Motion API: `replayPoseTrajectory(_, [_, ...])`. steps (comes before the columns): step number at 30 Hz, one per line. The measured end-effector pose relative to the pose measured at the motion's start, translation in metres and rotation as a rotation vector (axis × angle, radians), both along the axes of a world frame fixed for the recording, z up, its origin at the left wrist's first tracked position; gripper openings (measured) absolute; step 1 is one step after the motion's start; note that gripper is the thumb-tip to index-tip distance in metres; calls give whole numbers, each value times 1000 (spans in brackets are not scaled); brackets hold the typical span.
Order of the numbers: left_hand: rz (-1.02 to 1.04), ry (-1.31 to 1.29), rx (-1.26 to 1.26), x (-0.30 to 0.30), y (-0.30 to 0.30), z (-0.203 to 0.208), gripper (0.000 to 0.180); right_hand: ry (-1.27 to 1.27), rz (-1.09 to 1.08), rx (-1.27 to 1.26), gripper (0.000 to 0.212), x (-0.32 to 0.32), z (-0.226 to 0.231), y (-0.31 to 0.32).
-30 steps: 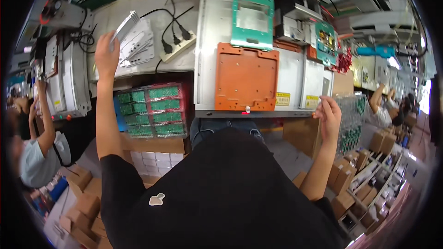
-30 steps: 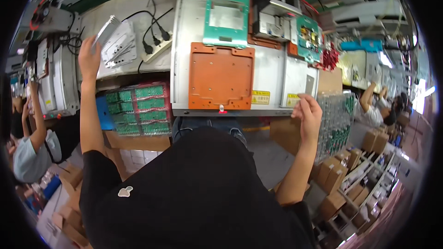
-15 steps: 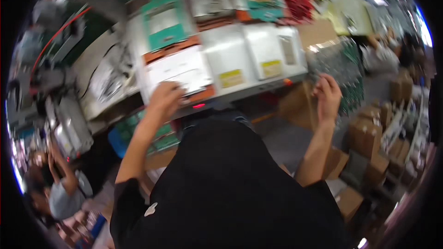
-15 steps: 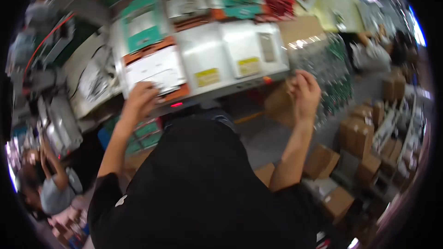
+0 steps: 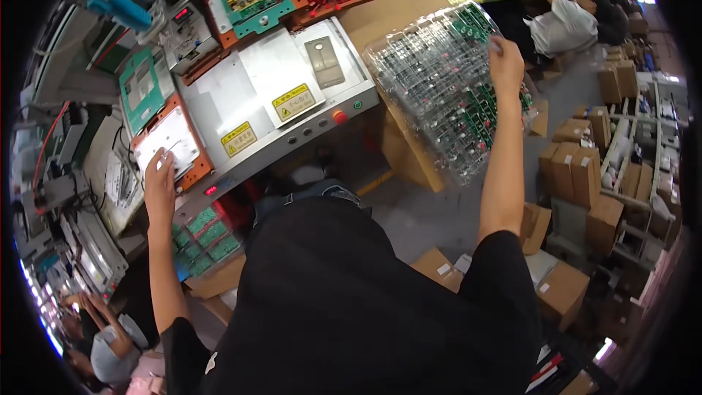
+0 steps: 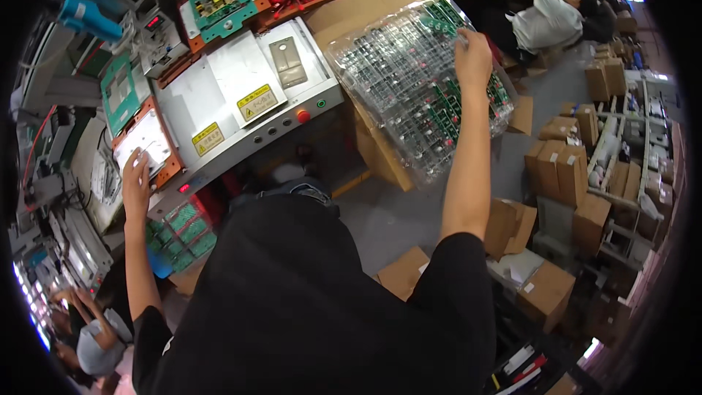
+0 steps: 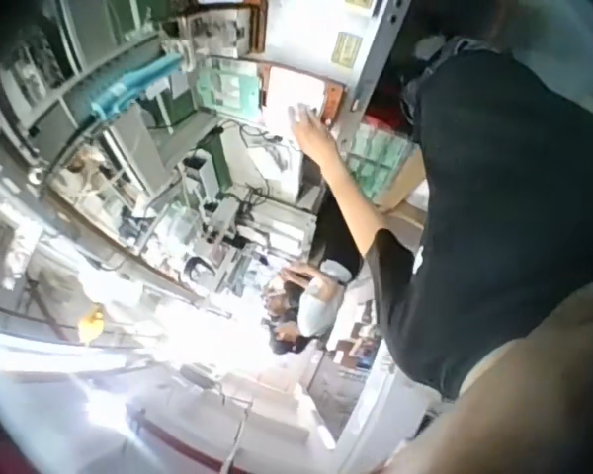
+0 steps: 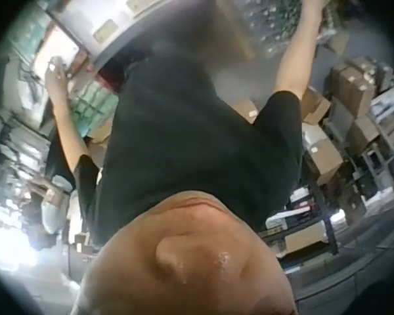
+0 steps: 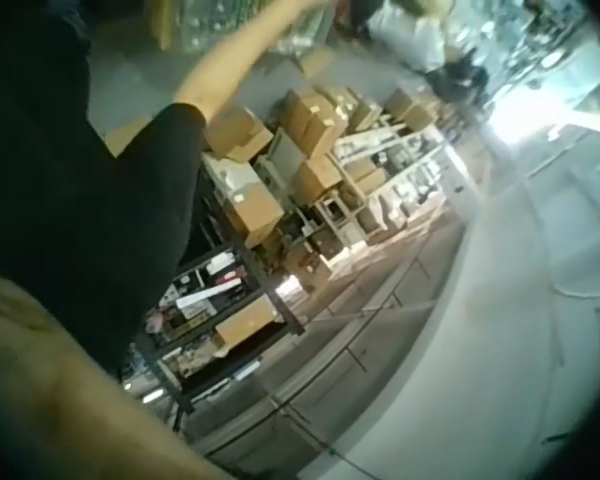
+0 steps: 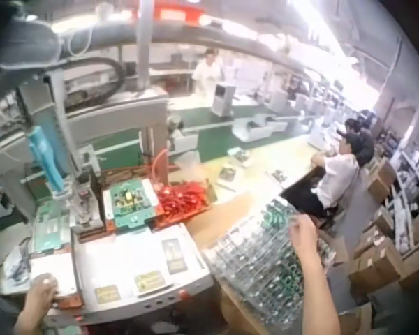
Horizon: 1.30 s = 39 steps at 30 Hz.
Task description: Testing electronic circuit boards by placing them into a testing jig and observing the results.
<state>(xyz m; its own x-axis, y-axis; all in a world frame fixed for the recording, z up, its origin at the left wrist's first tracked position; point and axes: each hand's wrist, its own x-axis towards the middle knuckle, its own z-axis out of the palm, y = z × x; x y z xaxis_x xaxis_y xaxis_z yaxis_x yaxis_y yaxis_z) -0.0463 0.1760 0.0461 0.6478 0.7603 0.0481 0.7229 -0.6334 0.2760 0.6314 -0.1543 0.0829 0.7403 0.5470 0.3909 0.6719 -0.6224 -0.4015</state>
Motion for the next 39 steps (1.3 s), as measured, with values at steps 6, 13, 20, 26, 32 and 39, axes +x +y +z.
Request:
replayPoseTrajectory(6, [100,-143,-182,16,2,-24,30,-34,292,-404,41,107,-35,7])
replayPoseTrajectory(13, [55,-4,101,61,4,-22,40,130,143,29,27,96,-15,24])
replayPoseTrajectory(20, [27,28,170,104,17,-24,36,901,459,320,29,-199,2,156])
replayPoseTrajectory(26, [109,-686,-290,88,35,-10,35,855,895,181,17,-330,-28,257])
replayPoseTrajectory(32, [103,-723,-388,143,18,20,27,445,1165,12,11,-311,-17,287])
replayPoseTrajectory(39, [29,-686,-339,149,5,-4,21,67,1296,216,8,-300,-38,275])
